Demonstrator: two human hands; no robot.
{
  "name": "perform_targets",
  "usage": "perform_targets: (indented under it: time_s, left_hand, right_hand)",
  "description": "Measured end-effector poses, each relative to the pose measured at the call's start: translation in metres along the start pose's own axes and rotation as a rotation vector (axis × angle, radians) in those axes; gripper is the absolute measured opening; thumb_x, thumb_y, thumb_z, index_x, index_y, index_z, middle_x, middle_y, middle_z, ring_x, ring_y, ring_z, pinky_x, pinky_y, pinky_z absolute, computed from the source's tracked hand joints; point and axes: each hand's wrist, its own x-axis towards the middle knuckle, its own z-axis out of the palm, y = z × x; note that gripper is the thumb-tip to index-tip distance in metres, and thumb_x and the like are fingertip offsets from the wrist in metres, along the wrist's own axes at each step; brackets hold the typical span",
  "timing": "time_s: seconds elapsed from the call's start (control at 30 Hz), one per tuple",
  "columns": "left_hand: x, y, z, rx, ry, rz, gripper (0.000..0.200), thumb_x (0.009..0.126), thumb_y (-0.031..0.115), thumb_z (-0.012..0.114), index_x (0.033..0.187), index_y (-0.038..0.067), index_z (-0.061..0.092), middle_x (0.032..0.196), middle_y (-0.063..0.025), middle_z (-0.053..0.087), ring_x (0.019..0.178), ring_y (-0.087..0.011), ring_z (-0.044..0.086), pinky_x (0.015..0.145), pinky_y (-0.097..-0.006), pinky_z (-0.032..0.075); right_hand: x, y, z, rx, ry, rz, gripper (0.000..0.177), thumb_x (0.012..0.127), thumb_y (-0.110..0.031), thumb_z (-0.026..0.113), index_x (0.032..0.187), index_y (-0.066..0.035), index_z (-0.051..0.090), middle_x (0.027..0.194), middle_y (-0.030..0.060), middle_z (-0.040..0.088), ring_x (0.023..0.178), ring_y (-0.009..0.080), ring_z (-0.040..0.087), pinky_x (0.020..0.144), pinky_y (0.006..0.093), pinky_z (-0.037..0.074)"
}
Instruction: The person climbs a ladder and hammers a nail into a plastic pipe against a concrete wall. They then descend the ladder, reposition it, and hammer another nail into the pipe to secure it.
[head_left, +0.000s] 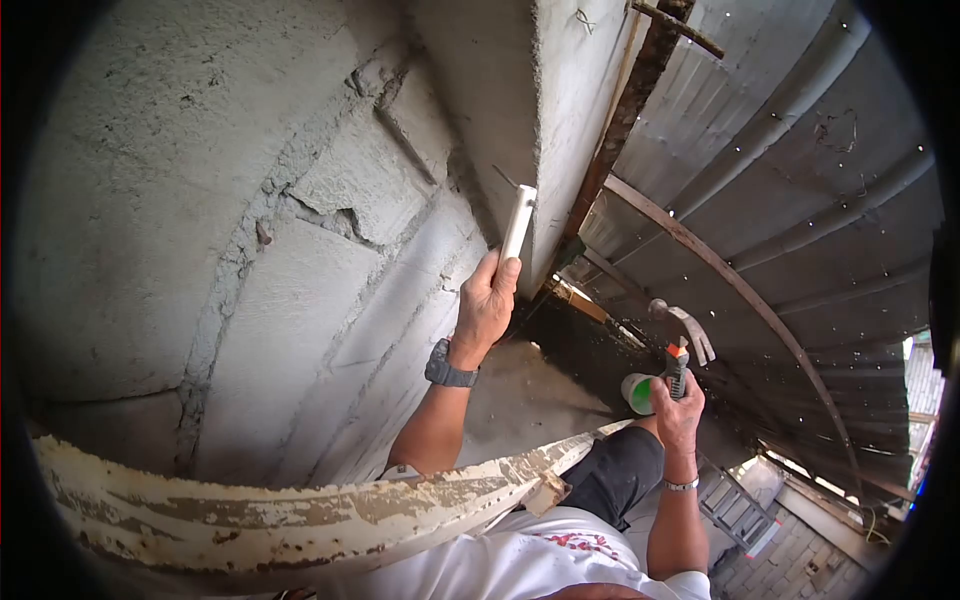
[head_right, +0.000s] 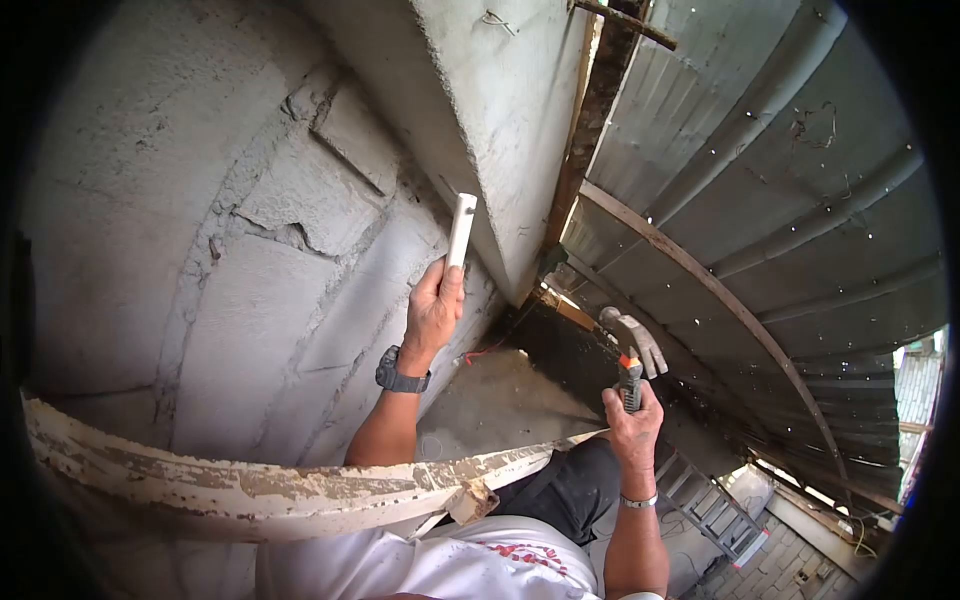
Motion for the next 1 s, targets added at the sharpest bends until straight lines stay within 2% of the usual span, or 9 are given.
perform_targets:
  time_s: [0.17,0.3,0.57,0.63,0.7,0.83,0.9,0.93,1.0]
  left_hand:
    - [0.004,0.001,0.002,0.022,0.186,0.124,0.034,0.098,0.033,0.051,0.101,-0.001,0.057,0.065,-0.0016,0.048,0.059,-0.0101,0.044,0.054,-0.0277,0.04]
    - [0.011,0.006,0.009,-0.072,0.163,0.105,0.033,0.101,0.032,0.045,0.108,0.002,0.056,0.067,0.0035,0.043,0.057,-0.0039,0.038,0.051,-0.0195,0.034]
    - [0.012,0.013,0.009,-0.122,0.17,0.106,0.029,0.101,0.029,0.044,0.104,0.002,0.054,0.066,0.0035,0.043,0.057,-0.0039,0.038,0.05,-0.0196,0.033]
    - [0.009,0.02,0.008,-0.136,0.181,0.113,0.028,0.101,0.028,0.044,0.104,0.001,0.053,0.065,0.0035,0.042,0.057,-0.0041,0.037,0.05,-0.0198,0.034]
    - [0.01,0.024,0.009,-0.153,0.18,0.118,0.028,0.101,0.028,0.044,0.104,0.001,0.053,0.065,0.0033,0.043,0.056,-0.0042,0.038,0.05,-0.0199,0.034]
    - [0.01,0.033,0.01,-0.27,0.175,0.089,0.034,0.099,0.033,0.049,0.085,0.002,0.05,0.062,-0.0008,0.048,0.053,-0.0072,0.044,0.047,-0.0248,0.037]
    - [0.009,0.033,0.011,-0.242,0.177,0.096,0.032,0.1,0.032,0.046,0.092,0.002,0.051,0.061,0.0012,0.045,0.052,-0.006,0.041,0.046,-0.023,0.035]
    - [0.008,0.032,0.011,-0.215,0.174,0.103,0.031,0.101,0.032,0.043,0.099,0.002,0.053,0.061,0.0032,0.042,0.051,-0.0049,0.038,0.046,-0.0213,0.033]
    - [0.009,0.031,0.012,-0.151,0.202,0.107,0.032,0.101,0.034,0.044,0.098,0.003,0.053,0.06,0.0035,0.042,0.049,-0.0048,0.037,0.044,-0.0215,0.032]
  right_hand:
    - [0.019,-0.034,0.028,-0.06,-0.118,-0.021,0.022,0.076,-0.019,0.072,0.079,-0.002,0.058,0.065,0.0,0.052,0.062,0.0091,0.047,0.06,0.0266,0.043]
    - [0.036,-0.052,0.05,0.002,-0.174,-0.143,0.021,0.077,-0.019,0.072,0.078,-0.003,0.06,0.059,-0.0008,0.051,0.056,0.0093,0.047,0.056,0.0264,0.042]
    - [0.043,-0.09,0.077,0.131,-0.196,-0.344,0.012,0.081,-0.008,0.066,0.079,-0.001,0.056,0.064,0.0016,0.056,0.051,0.0057,0.048,0.047,0.0206,0.039]
    - [0.04,-0.104,0.075,0.251,-0.299,-0.298,0.027,0.081,-0.01,0.073,0.102,-0.001,0.06,0.078,-0.0019,0.057,0.068,0.0055,0.05,0.062,0.0228,0.044]
    - [0.043,-0.11,0.079,0.273,-0.346,-0.336,0.027,0.084,-0.009,0.071,0.107,-0.001,0.058,0.078,0.0009,0.058,0.068,0.0083,0.052,0.062,0.0246,0.045]
    - [0.059,-0.126,0.107,0.635,-0.286,-0.744,0.015,0.085,-0.003,0.068,0.094,0.004,0.058,0.078,0.0082,0.058,0.066,0.018,0.054,0.062,0.0291,0.046]
    - [0.067,-0.138,0.12,0.468,-0.149,-0.845,0.032,0.088,-0.022,0.069,0.072,0.0,0.052,0.062,0.0053,0.051,0.052,0.0135,0.049,0.054,0.0334,0.046]
    - [0.07,-0.142,0.133,0.553,-0.152,-0.799,0.028,0.088,-0.02,0.067,0.073,-0.001,0.053,0.063,0.005,0.053,0.053,0.0136,0.05,0.054,0.0326,0.046]
    - [0.087,-0.143,0.146,0.122,-0.146,-0.743,0.021,0.088,-0.011,0.062,0.073,0.0,0.053,0.065,0.0046,0.054,0.054,0.0119,0.051,0.053,0.0283,0.046]
